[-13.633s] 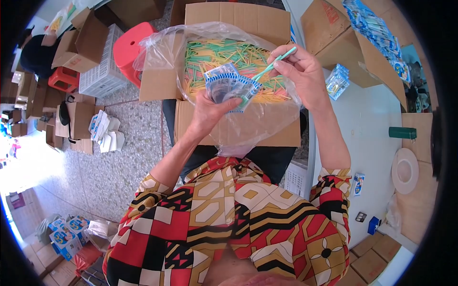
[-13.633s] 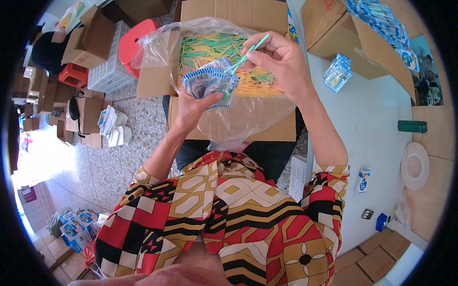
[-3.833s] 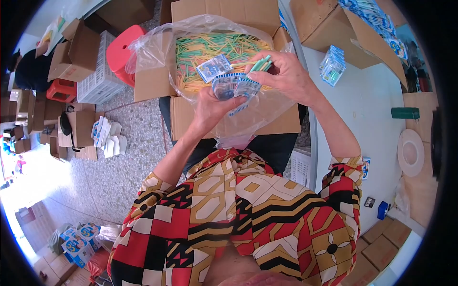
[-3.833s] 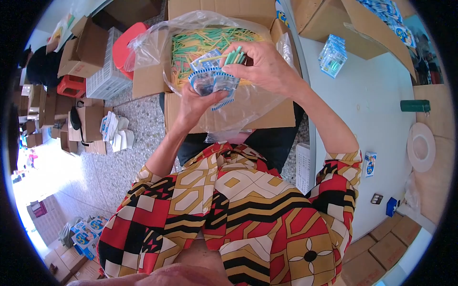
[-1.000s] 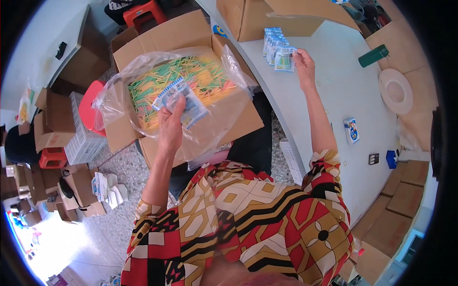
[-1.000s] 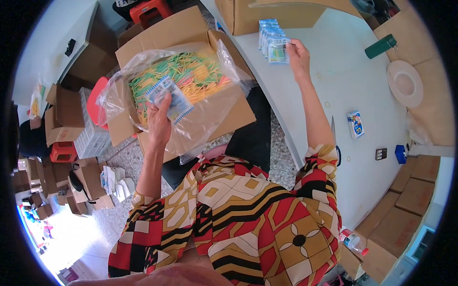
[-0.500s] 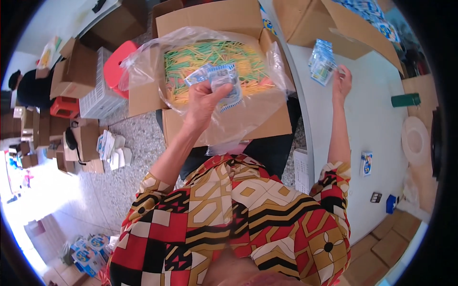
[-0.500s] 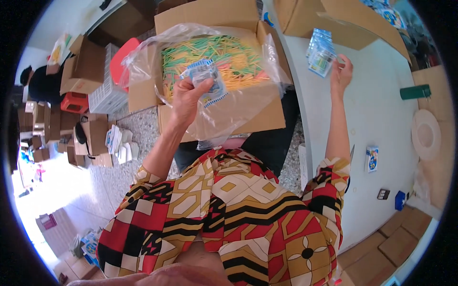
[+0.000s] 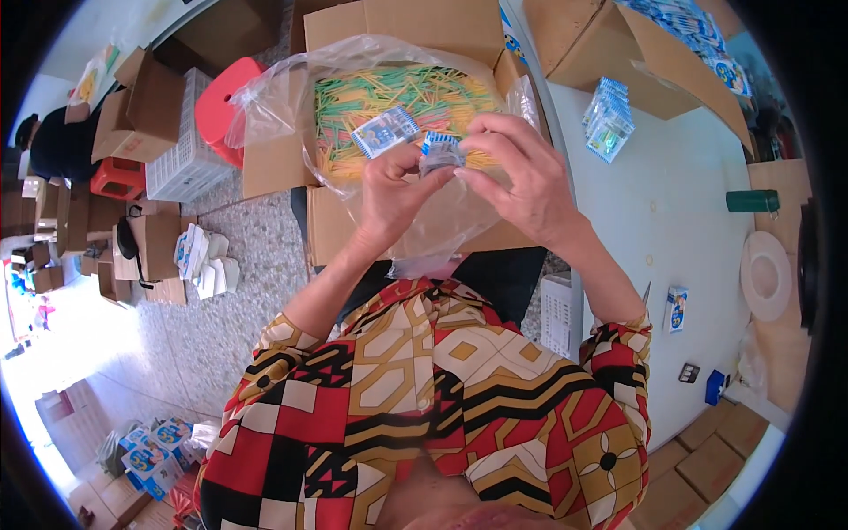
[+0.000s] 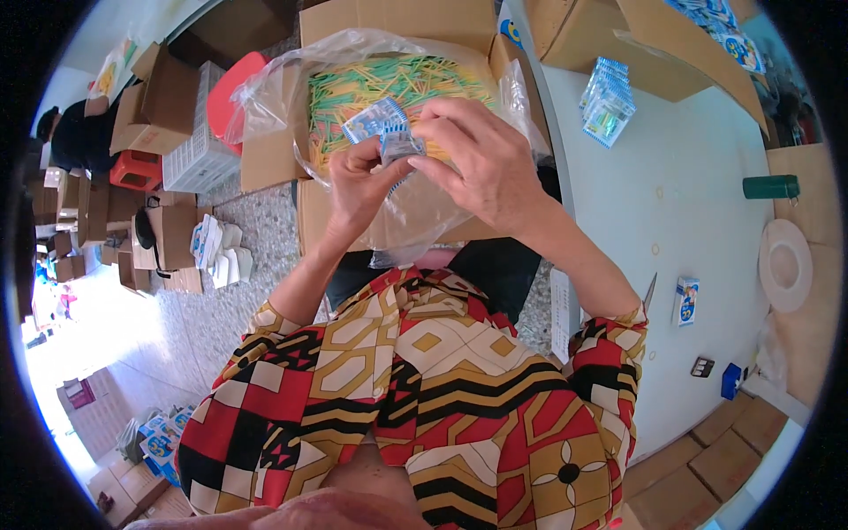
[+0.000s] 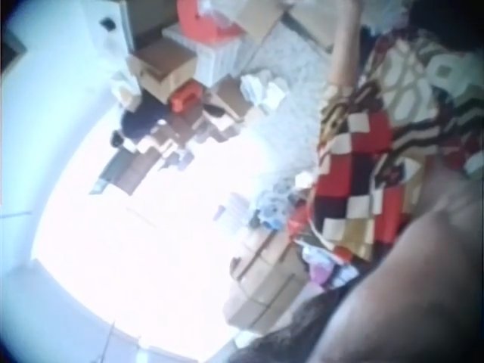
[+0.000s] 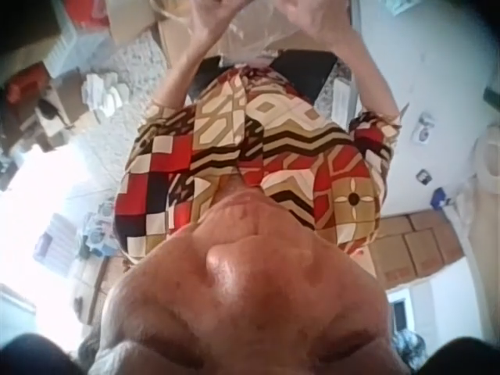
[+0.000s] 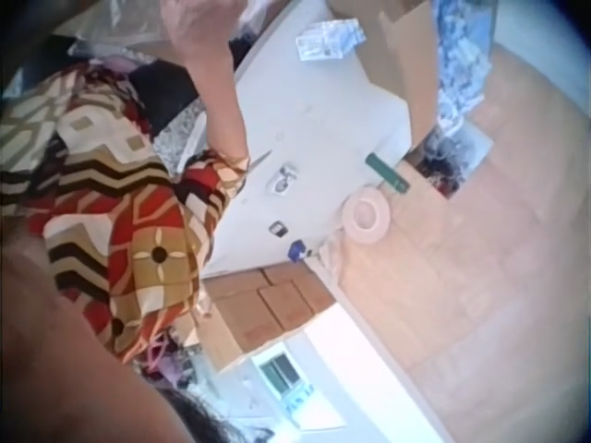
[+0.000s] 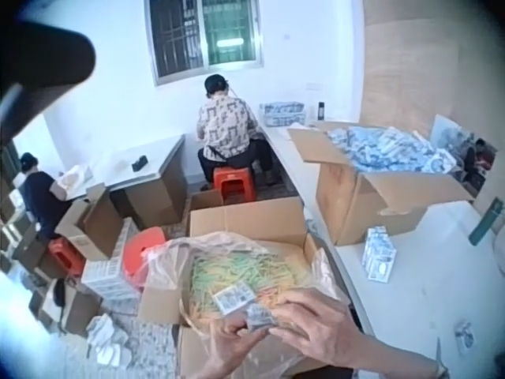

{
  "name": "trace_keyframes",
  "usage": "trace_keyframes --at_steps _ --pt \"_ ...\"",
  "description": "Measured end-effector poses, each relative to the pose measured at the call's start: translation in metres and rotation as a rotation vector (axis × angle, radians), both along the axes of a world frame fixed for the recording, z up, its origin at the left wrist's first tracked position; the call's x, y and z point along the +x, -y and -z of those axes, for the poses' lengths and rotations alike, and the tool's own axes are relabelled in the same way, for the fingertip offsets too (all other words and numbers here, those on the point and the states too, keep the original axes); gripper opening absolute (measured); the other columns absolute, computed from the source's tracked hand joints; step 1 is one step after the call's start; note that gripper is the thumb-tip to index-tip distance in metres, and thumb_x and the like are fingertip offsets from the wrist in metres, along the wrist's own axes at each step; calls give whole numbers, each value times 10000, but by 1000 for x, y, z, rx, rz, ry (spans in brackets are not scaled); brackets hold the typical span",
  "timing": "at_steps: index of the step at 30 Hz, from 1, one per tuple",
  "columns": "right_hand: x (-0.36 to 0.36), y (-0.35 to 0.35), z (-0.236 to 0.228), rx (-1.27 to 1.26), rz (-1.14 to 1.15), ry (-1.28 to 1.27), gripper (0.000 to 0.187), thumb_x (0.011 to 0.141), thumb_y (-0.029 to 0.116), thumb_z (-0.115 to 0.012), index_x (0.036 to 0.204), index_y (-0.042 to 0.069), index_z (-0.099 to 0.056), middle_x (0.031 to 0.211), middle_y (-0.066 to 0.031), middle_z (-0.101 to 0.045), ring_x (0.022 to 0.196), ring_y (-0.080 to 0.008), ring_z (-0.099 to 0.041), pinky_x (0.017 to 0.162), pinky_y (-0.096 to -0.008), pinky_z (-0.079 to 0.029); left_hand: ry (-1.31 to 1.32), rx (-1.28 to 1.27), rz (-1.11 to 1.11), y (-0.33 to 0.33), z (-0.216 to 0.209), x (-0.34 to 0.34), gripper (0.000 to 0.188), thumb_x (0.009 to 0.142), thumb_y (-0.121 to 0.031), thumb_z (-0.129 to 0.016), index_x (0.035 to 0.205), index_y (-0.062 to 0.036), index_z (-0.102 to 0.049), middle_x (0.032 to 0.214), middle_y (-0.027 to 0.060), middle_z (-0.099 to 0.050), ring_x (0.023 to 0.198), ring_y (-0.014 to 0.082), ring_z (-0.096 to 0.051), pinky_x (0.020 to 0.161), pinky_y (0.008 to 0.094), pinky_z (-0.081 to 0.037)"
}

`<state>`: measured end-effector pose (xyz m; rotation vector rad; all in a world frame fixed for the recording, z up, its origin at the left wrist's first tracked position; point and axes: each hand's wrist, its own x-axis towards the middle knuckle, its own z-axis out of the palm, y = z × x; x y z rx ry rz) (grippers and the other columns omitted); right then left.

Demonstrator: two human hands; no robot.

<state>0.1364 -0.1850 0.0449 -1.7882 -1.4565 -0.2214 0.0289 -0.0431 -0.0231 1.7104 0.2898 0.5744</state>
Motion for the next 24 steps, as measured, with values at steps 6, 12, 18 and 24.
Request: trace_keyframes --at_steps 6,12,18,24 --pt "-1 -8 6 -66 26 55 309 657 37 -729 922 47 -572 1022 -71 -571 927 -253 -589 781 -346 -489 41 36 -61 2 11 -9 178 705 -121 -750 714 4 -624 558 37 -533 520 57 -431 473 243 -371" --pt "-3 -12 11 -43 14 62 309 663 18 -720 937 48 -579 1051 -84 -568 937 -262 -586 793 -349 -485 60 48 -89 3 15 -13 189 691 -117 -756 695 4 -612 536 54 -508 484 79 -408 449 256 -358" --pt "-5 -12 16 -39 -61 64 335 637 -10 -726 933 45 -579 1085 -83 -560 942 -255 -577 795 -336 -479 17 153 -114 2 14 -18 219 684 -115 -756 659 15 -582 530 91 -493 461 102 -411 435 274 -356" --pt "-8 -7 25 -78 -70 83 374 617 -31 -725 962 44 -604 1083 -84 -559 933 -247 -572 785 -335 -478 -35 219 -99 8 5 -19 239 679 -136 -758 656 21 -579 534 114 -512 452 111 -426 434 293 -371"
